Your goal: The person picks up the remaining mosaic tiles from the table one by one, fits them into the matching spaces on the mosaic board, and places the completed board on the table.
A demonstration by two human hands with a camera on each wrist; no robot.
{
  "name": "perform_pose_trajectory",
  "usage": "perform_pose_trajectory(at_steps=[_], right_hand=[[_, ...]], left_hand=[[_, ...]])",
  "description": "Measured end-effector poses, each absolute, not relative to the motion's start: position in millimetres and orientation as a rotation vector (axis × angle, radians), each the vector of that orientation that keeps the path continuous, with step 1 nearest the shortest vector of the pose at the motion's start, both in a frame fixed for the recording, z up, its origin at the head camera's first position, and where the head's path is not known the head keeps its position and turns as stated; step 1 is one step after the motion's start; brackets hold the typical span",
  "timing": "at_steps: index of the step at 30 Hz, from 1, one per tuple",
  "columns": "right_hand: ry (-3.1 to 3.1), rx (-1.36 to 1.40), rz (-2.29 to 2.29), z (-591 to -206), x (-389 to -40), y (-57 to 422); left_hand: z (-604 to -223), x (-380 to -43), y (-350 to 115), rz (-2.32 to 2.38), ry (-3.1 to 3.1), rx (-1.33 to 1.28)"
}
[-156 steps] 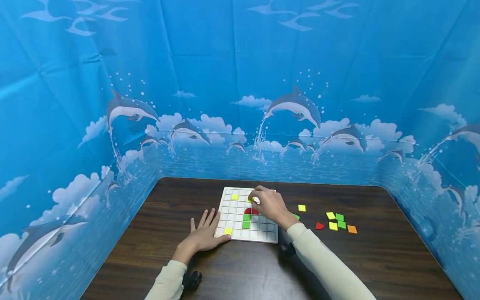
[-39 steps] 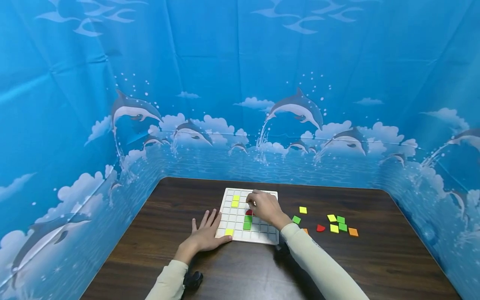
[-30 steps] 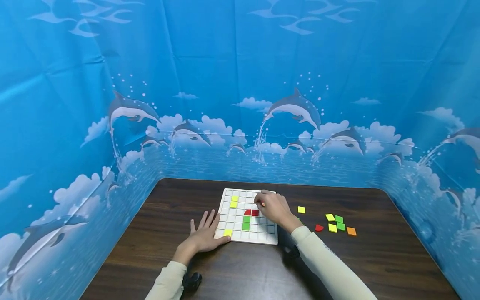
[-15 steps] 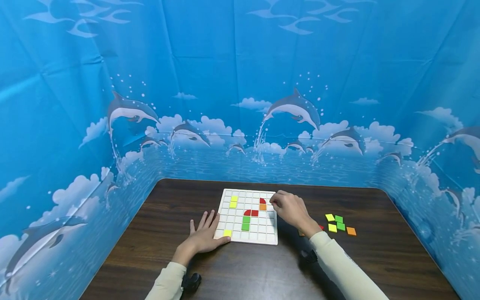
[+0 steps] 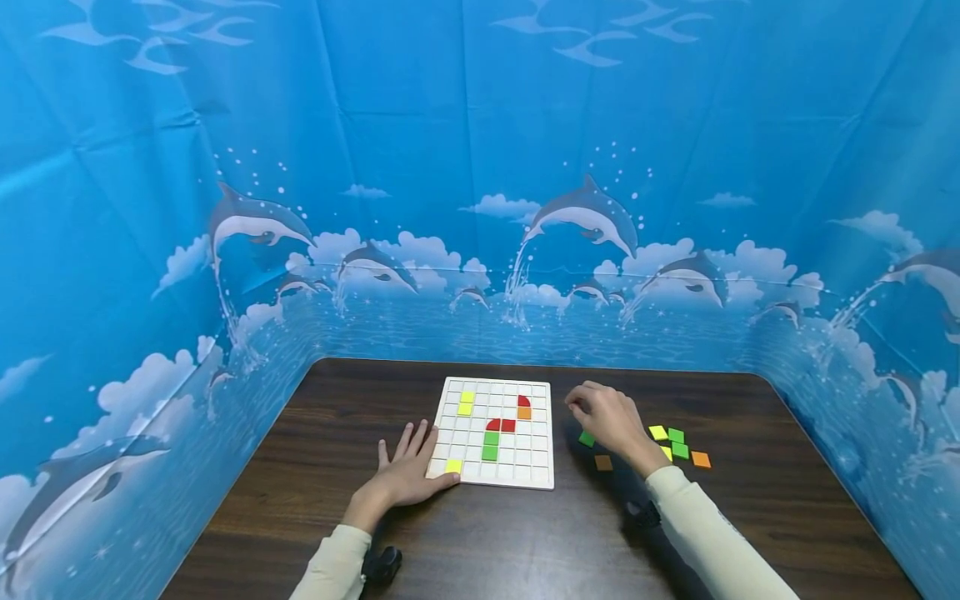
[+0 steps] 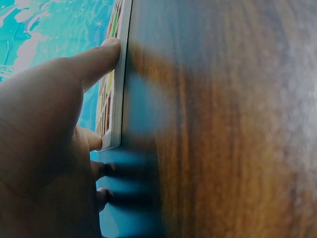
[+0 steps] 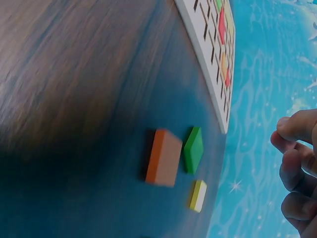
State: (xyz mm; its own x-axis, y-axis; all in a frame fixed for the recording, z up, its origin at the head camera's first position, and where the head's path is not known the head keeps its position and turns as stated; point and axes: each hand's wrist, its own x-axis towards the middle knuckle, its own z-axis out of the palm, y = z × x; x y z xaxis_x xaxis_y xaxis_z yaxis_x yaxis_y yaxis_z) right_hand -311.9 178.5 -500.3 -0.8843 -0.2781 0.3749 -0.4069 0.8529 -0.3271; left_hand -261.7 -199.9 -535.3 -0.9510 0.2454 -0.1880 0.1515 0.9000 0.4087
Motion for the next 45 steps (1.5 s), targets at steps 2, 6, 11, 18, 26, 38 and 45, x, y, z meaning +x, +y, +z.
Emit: perform_pose_trajectory(at_steps=[2, 6, 11, 18, 26, 38, 45], right_hand=[[-2.722, 0.507, 0.581, -502.2, -312.6, 184.0], [-2.739, 0.484, 0.571, -506.6, -315.0, 195.1], [-2.79, 0.432, 0.573, -513.8, -320.0, 209.0], [-2.86, 0.357, 0.573, -525.5, -321.4, 224.5], [-2.93, 0.333, 0.51, -532.8, -320.7, 232.3], [-2.871, 0.39, 0.482, -538.7, -319.0, 234.1], [-2.861, 0.4, 0.475, -539.4, -318.4, 234.3]], left_hand=[[-536.3, -262.2, -200.5, 0.59, 2.826, 0.302], [-542.2, -263.5, -203.3, 0.639, 2.823, 0.32], [-544.3, -264.4, -204.6, 0.664, 2.82, 0.322], [-554.0, -268.7, -205.6, 0.652, 2.832, 0.329], [-549.5, -265.6, -204.1, 0.634, 2.841, 0.314], [-546.9, -265.0, -205.3, 0.696, 2.828, 0.337], [-546.0, -265.0, -206.2, 0.675, 2.818, 0.343]])
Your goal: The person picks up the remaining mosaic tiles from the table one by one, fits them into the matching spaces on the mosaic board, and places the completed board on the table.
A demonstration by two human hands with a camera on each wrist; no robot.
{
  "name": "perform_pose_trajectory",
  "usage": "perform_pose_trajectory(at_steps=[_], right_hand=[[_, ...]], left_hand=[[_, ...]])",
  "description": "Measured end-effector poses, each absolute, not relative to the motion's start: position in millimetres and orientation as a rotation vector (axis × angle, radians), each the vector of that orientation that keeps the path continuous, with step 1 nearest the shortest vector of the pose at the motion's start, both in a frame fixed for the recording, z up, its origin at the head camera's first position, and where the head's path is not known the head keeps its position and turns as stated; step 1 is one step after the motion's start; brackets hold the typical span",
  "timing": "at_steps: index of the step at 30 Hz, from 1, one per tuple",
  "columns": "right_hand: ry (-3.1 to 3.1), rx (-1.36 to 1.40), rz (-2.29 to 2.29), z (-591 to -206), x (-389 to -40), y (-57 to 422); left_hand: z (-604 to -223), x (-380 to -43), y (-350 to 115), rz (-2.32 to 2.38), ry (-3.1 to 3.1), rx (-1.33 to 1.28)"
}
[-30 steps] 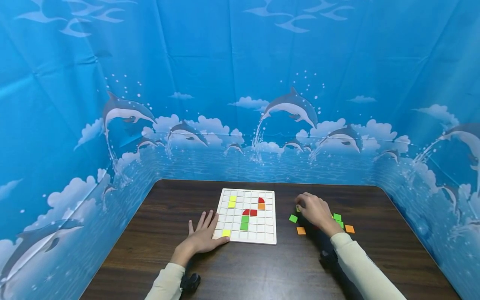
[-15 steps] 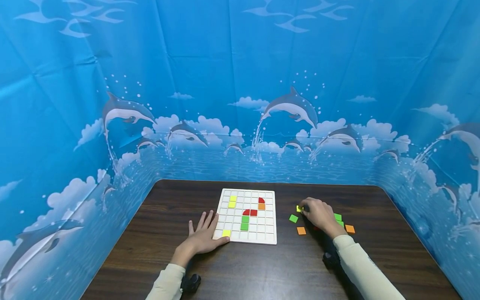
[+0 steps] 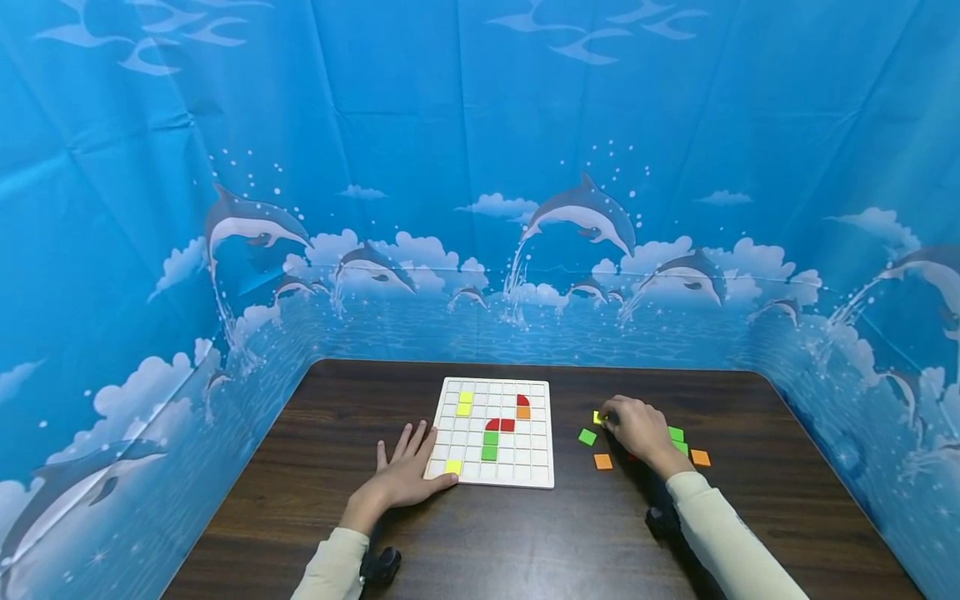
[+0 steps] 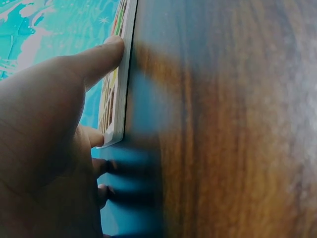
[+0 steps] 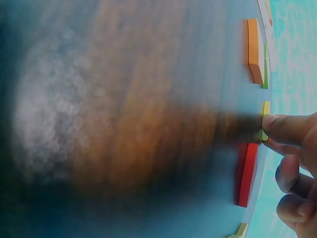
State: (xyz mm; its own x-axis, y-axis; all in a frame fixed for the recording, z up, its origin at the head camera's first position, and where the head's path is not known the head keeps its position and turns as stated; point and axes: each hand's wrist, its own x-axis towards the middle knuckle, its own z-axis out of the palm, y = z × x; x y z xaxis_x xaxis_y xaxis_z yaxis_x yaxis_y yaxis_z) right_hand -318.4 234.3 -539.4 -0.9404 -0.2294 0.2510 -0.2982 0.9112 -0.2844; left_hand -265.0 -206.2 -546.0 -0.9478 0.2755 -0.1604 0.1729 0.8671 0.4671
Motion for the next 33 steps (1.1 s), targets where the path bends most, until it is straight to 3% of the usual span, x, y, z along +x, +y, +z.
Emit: perform_pose_trajectory(at_steps=[5, 33], right_hand=[[-2.849, 0.4, 0.465, -538.4, -318.5, 235.1], [-2.852, 0.412, 0.543, -531.3, -313.3, 226.5]], left_hand=[[-535.1, -262.0, -202.6, 0.645, 2.814, 0.313], [-554.1, -268.8, -207.7, 0.664, 2.84, 0.341]])
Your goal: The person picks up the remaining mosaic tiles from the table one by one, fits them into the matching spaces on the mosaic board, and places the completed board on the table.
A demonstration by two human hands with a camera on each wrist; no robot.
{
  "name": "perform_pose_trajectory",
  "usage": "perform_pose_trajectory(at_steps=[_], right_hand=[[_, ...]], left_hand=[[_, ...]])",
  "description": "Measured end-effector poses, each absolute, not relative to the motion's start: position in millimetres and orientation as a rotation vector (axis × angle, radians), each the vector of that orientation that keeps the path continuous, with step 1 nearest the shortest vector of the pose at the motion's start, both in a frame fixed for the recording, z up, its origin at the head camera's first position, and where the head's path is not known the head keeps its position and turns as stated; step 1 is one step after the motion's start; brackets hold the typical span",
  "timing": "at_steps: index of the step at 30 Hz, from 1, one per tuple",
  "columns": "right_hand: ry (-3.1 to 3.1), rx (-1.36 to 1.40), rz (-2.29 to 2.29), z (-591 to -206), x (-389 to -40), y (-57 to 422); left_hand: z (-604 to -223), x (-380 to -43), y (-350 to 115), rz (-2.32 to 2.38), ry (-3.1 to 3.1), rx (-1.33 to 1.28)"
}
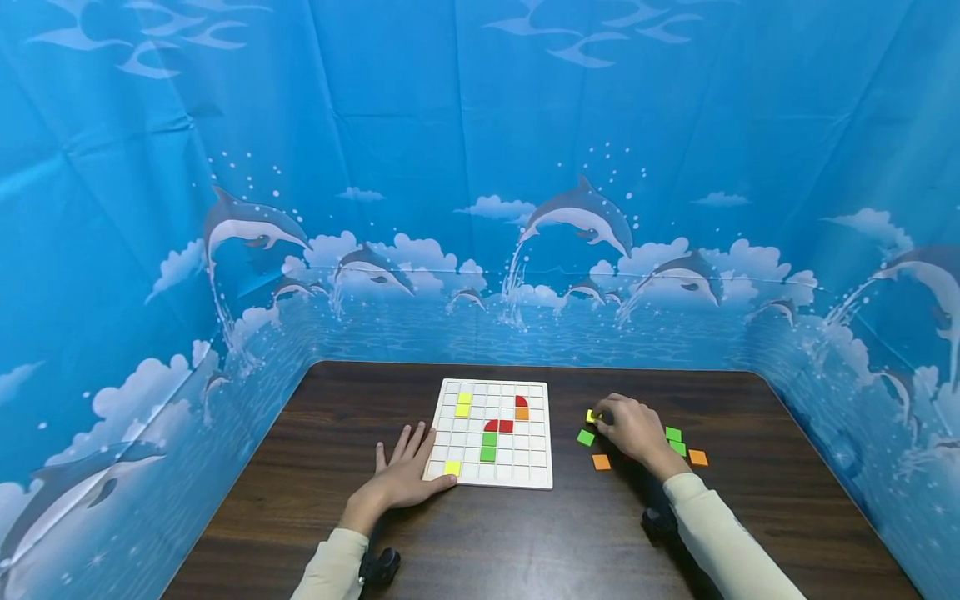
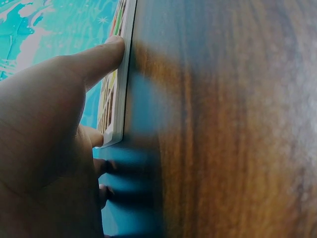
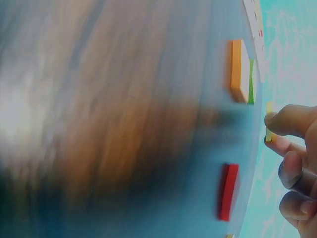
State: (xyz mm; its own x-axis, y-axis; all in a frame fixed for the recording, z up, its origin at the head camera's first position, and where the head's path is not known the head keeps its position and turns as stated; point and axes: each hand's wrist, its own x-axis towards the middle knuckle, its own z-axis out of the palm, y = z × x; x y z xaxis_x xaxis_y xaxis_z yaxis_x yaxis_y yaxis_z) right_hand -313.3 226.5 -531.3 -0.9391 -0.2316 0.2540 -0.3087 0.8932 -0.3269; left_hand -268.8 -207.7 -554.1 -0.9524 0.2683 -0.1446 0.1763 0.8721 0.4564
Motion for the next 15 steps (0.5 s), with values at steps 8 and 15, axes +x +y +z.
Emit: perform_pose_trajectory(at_steps=[8, 15], right_hand=[[-2.802, 0.456, 0.554, -521.7, -311.7, 205.1], [-2.777, 0.477, 0.568, -514.6, -309.9, 183.9]], left_hand=[[-542.3, -263.6, -205.5, 0.669, 2.817, 0.335], [-548.2, -267.4, -206.6, 0.647, 2.818, 0.324]])
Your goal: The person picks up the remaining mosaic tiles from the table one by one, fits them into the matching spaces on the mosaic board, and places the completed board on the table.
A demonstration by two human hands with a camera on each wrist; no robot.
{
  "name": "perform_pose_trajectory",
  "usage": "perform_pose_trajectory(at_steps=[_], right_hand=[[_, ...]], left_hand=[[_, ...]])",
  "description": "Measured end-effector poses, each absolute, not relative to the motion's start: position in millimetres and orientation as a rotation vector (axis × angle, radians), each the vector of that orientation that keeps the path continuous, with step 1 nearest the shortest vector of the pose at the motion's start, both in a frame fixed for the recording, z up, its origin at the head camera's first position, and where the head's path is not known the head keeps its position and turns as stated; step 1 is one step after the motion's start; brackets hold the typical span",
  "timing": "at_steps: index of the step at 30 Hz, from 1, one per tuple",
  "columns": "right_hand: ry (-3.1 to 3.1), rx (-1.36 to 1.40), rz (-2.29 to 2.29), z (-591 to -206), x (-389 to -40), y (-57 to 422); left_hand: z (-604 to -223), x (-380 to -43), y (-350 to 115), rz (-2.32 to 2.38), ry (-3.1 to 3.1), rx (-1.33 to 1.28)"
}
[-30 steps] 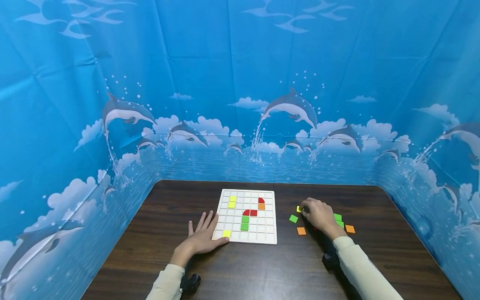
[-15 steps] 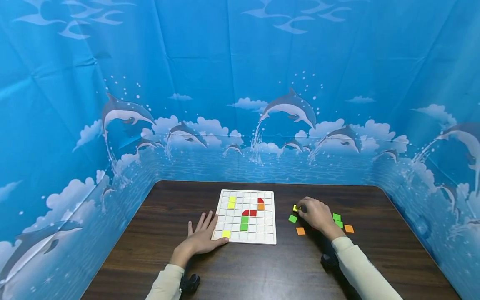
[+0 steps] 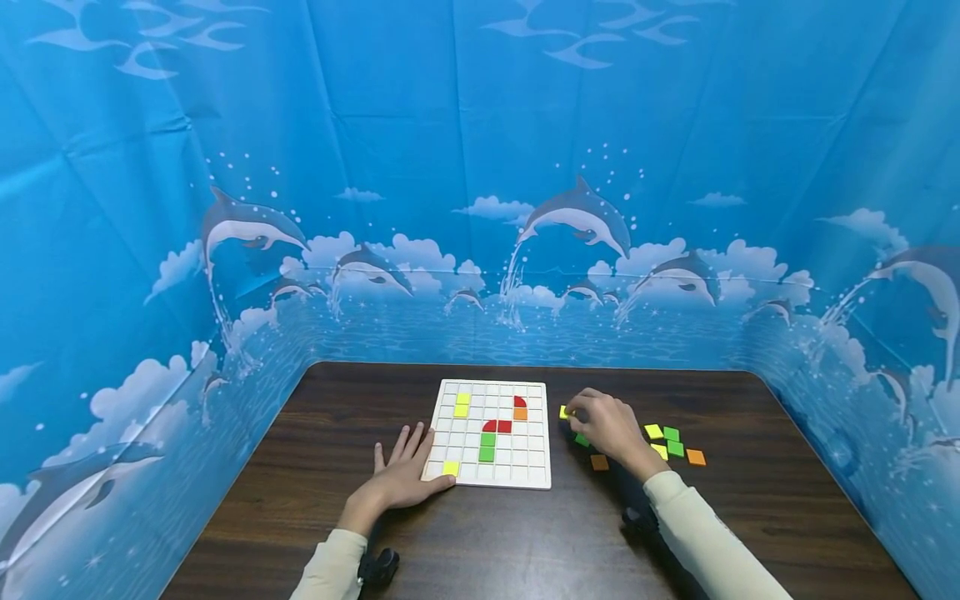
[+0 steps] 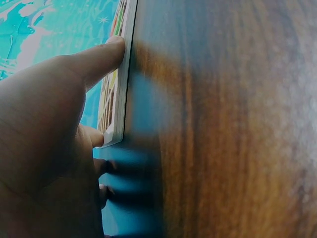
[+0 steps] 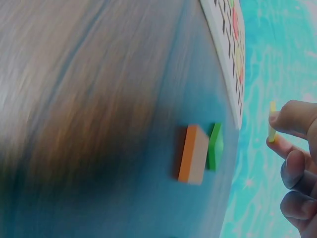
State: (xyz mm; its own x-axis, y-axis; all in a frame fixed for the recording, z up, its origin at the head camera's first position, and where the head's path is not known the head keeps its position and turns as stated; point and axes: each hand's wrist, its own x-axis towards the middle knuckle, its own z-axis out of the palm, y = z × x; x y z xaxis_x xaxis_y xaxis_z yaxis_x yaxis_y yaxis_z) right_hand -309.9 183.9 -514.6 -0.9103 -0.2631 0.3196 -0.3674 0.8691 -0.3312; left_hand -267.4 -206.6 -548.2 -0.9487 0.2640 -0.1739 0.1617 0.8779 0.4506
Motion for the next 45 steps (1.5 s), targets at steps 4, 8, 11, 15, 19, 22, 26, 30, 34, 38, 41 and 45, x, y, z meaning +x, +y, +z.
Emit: perform_pose_trajectory(at_steps=[4, 8, 11, 15, 19, 22, 26, 30, 34, 38, 41, 45], right_hand=[[-2.769, 0.5, 0.576, -512.1, -309.9, 171.3], [-2.758, 0.543, 0.578, -508.9, -309.0, 159.7], [-2.737, 0.58, 0.578, -505.8, -308.2, 151.7], [-2.706, 0.618, 0.584, -501.5, -307.8, 141.4], [-2.69, 0.642, 0.6, -497.7, -308.5, 131.7], [-2.683, 0.661, 0.603, -494.7, -309.7, 124.3], [-2.682, 0.678, 0.603, -490.8, -311.2, 113.8], [-2.682, 0.693, 0.601, -488.4, -312.2, 103.5], [-2.675, 0.713, 0.591, -487.9, -313.5, 94.3], [-2.665, 0.749, 0.599, -489.3, -314.8, 86.9], [-2.65, 0.774, 0.613, -490.4, -315.5, 82.4], [-2.646, 0.786, 0.609, -490.9, -316.8, 76.4]], left_hand=[[-549.0, -266.3, -207.6, 0.69, 2.826, 0.339], [-553.2, -267.5, -208.6, 0.684, 2.836, 0.339], [-552.6, -266.9, -208.1, 0.688, 2.834, 0.342], [-546.5, -264.7, -205.8, 0.696, 2.817, 0.335], [-549.8, -267.0, -206.7, 0.688, 2.816, 0.336], [-551.7, -268.7, -207.6, 0.688, 2.823, 0.334], [-548.6, -268.5, -207.1, 0.678, 2.82, 0.327], [-540.7, -266.7, -204.5, 0.664, 2.812, 0.317], [-534.5, -265.4, -202.6, 0.636, 2.795, 0.292], [-540.9, -267.2, -204.8, 0.648, 2.804, 0.306], [-550.8, -271.0, -207.8, 0.671, 2.821, 0.337], [-554.9, -273.2, -209.0, 0.685, 2.822, 0.35]])
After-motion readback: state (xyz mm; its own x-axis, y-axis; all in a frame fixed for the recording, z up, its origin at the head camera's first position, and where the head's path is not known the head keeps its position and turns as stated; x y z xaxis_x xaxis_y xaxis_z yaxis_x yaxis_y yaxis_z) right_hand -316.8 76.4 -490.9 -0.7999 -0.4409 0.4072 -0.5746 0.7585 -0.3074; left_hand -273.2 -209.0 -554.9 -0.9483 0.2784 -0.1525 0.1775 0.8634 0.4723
